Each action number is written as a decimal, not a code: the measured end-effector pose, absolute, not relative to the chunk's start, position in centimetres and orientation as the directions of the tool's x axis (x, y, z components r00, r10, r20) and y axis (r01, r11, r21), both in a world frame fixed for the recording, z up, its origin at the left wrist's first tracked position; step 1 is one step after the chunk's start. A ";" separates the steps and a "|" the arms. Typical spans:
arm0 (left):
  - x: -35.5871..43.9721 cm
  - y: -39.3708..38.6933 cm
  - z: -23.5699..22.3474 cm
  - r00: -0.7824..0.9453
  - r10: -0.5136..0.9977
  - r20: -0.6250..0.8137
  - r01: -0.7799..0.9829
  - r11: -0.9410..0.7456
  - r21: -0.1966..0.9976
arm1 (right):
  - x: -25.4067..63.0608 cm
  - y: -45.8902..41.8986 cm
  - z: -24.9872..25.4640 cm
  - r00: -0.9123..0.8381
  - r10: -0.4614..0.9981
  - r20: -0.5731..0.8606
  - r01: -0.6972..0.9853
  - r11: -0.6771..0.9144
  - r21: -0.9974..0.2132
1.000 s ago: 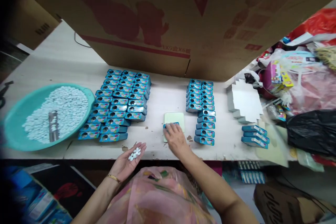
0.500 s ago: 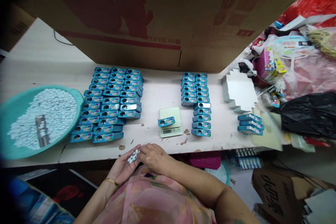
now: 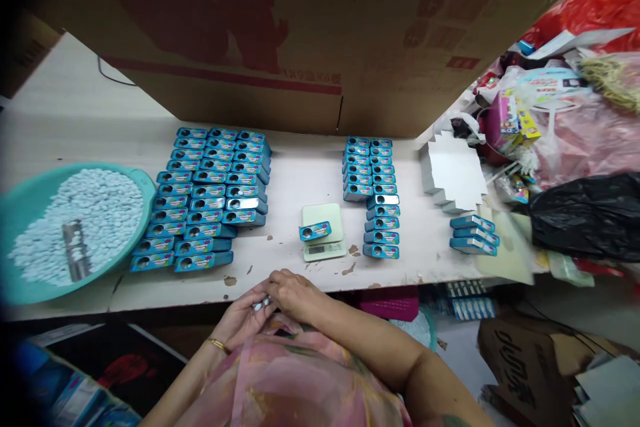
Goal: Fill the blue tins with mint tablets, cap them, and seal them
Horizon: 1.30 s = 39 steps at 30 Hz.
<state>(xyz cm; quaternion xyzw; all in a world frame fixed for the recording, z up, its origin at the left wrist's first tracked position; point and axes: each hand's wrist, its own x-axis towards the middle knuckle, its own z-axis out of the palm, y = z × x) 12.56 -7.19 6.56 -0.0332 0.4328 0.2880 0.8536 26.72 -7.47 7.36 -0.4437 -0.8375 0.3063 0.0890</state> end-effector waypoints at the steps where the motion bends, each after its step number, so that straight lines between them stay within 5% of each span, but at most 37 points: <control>1: 12.5 -7.2 6.5 0.467 0.457 -0.757 -0.514 0.837 0.188 | 26.7 -7.5 7.3 -0.586 0.801 -0.123 0.689 0.412 -0.596; 21: 13.2 -7.4 7.0 0.624 0.365 -0.691 -0.392 0.911 0.127 | 28.5 -8.9 8.6 -0.544 0.820 -0.178 0.726 0.353 -0.590; 29: 13.6 -6.5 7.3 0.618 0.475 -0.627 -0.435 0.870 0.230 | 28.1 -7.5 8.2 -0.524 0.837 -0.158 0.673 0.292 -0.680; 39: 17.3 -2.7 8.4 0.514 0.573 -0.639 -0.465 0.812 0.354 | 31.8 -4.0 8.6 -0.278 0.960 0.000 0.697 0.202 -0.688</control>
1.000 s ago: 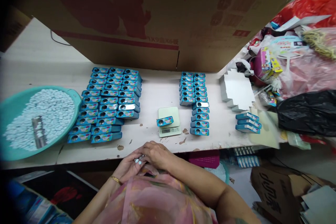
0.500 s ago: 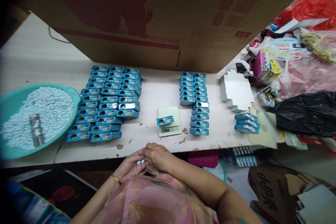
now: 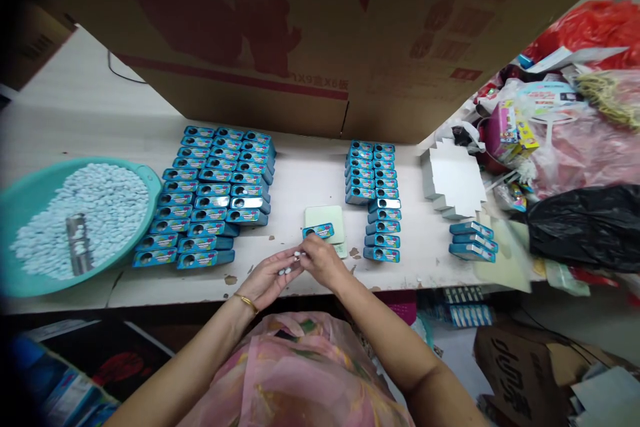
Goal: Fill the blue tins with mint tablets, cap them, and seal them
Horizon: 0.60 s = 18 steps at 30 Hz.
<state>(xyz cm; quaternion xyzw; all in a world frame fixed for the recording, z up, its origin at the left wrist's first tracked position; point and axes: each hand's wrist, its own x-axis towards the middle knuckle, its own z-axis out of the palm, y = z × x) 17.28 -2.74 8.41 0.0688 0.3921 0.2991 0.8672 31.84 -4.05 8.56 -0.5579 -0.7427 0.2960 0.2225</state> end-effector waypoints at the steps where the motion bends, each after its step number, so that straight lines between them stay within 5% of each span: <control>1: 17.4 -2.5 8.4 0.489 0.575 -0.656 -0.468 0.807 0.360 | 32.3 -3.6 8.7 -0.240 0.971 0.004 0.727 0.183 -0.661; 8: 16.8 -2.4 7.9 0.338 0.566 -0.752 -0.531 0.774 0.344 | 33.6 -1.1 8.3 -0.192 0.970 -0.149 0.916 0.123 -0.381; 14: 16.2 -3.4 7.8 0.352 0.531 -0.771 -0.562 0.778 0.280 | 33.0 -1.9 8.2 -0.168 0.986 0.020 0.811 0.150 -0.566; 18: 15.6 -4.2 7.3 0.434 0.479 -0.763 -0.619 0.774 0.133 | 29.7 -5.1 8.8 -0.417 0.909 0.009 0.763 0.355 -0.540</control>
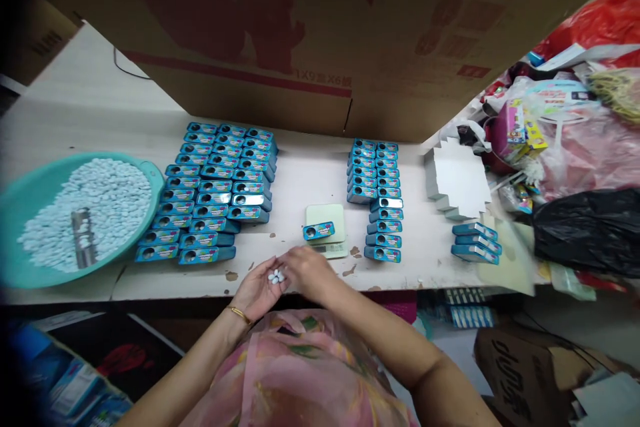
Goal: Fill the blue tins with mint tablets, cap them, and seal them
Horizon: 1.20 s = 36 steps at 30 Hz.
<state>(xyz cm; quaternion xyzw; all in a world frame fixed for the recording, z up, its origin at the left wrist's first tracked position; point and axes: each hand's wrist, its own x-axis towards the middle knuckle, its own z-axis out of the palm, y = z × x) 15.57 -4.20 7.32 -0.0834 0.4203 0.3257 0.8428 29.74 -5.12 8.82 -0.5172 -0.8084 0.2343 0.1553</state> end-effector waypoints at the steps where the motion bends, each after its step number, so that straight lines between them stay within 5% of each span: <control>1: 15.3 -4.5 7.1 0.455 0.455 -0.765 -0.617 0.781 0.098 | 28.8 -6.0 8.9 -0.474 0.880 -0.015 0.765 0.404 -0.503; 4: 14.5 -5.5 6.6 0.506 0.396 -0.766 -0.574 0.818 0.045 | 26.9 -7.9 8.7 -0.555 0.827 -0.093 0.775 0.474 -0.418; 11: 13.9 -6.8 6.3 0.535 0.366 -0.762 -0.542 0.840 0.023 | 27.8 -8.3 8.5 -0.636 0.763 -0.112 0.695 0.505 -0.511; 24: 14.7 -5.7 6.9 0.514 0.376 -0.771 -0.586 0.810 0.004 | 28.2 -7.0 8.1 -0.494 0.869 0.036 0.656 0.399 -0.641; 29: 15.1 -5.1 7.3 0.495 0.391 -0.776 -0.542 0.837 0.077 | 31.0 -4.5 8.1 -0.247 0.955 0.164 0.610 0.285 -0.740; 36: 14.9 -5.1 7.1 0.460 0.383 -0.801 -0.523 0.846 0.104 | 33.5 -1.5 7.0 -0.228 0.965 0.132 0.787 0.262 -0.559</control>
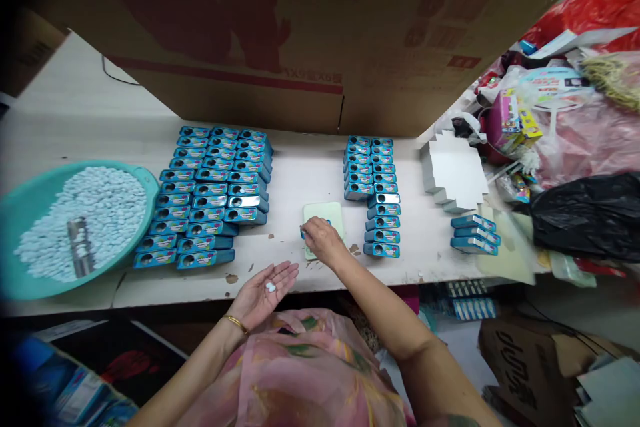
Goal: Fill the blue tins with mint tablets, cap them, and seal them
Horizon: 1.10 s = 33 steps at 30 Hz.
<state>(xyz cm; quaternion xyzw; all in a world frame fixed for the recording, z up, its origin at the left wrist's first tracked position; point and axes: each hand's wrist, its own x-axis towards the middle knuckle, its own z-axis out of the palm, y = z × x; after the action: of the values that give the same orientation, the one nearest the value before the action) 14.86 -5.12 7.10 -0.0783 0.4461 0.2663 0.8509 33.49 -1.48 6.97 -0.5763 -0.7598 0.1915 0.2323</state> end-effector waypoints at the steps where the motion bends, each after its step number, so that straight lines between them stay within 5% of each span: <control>1: 14.8 -5.2 7.1 0.460 0.379 -0.803 -0.521 0.847 0.102 | 33.6 -1.5 6.9 -0.233 0.966 0.115 0.809 0.259 -0.527; 11: 15.0 -5.3 7.2 0.459 0.375 -0.805 -0.520 0.848 0.098 | 33.9 -2.5 5.9 -0.221 0.970 0.099 0.859 0.242 -0.452; 15: 14.9 -5.4 6.9 0.474 0.373 -0.798 -0.519 0.850 0.088 | 32.9 -3.5 7.0 -0.169 0.965 0.202 0.801 0.253 -0.543; 17: 14.7 -5.6 6.7 0.484 0.385 -0.786 -0.535 0.841 0.083 | 31.4 -5.0 7.8 -0.276 0.939 0.208 0.749 0.345 -0.565; 22: 14.1 -6.2 6.7 0.568 0.394 -0.723 -0.519 0.853 0.057 | 27.2 -8.8 8.2 -0.608 0.794 0.011 0.708 0.548 -0.445; 33: 14.2 -7.1 7.1 0.601 0.333 -0.727 -0.461 0.887 0.025 | 26.3 -9.1 7.3 -0.607 0.789 -0.099 0.721 0.494 -0.486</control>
<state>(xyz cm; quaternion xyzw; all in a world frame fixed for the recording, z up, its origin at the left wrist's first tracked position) 14.17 -7.10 7.08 -0.0828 0.3871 0.2229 0.8908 26.33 -9.15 7.29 -0.4380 -0.8615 0.2475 0.0685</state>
